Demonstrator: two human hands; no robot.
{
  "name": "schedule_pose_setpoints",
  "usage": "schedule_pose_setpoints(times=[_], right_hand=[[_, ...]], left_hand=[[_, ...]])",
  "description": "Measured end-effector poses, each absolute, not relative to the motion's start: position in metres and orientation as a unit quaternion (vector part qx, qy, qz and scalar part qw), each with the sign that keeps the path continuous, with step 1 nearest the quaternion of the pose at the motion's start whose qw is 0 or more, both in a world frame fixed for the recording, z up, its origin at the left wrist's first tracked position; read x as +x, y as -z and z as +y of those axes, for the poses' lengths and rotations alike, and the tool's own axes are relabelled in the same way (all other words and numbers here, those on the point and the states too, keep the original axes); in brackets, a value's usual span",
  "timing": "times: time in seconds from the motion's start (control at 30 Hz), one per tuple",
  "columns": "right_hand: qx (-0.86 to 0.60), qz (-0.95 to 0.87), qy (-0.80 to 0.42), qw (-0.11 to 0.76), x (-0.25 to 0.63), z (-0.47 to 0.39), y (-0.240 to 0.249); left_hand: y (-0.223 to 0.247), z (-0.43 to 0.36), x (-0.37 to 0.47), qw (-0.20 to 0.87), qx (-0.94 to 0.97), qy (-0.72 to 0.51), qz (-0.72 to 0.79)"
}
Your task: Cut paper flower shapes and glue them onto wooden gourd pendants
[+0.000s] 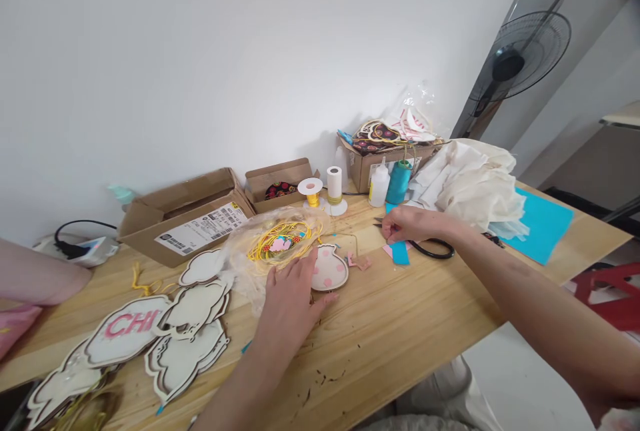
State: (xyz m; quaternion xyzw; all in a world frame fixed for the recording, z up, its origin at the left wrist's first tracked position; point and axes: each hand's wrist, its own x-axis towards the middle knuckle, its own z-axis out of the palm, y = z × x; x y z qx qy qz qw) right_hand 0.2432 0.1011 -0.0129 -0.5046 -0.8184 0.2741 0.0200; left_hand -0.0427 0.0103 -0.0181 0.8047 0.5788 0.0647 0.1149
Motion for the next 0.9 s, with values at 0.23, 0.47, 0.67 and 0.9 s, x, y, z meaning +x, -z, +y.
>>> schedule_pose_setpoints(times=[0.23,0.47,0.67,0.9], right_hand=[[-0.520,-0.746,-0.350,0.225,0.247,0.087,0.005],[-0.490,-0.654,-0.475,0.327,0.196,0.081,-0.021],[-0.465,-0.697,-0.464,0.288,0.156,0.093,0.000],[-0.476,-0.756,-0.389,0.225,0.136,0.070,0.028]], left_hand=[[0.016,0.010,-0.045,0.117,0.808,-0.081,0.572],[0.014,0.003,-0.040,0.094,0.810,-0.083,0.573],[0.008,0.003,-0.042,0.065,0.813,-0.088,0.572],[0.015,0.008,-0.050,0.030,0.819,-0.165,0.549]])
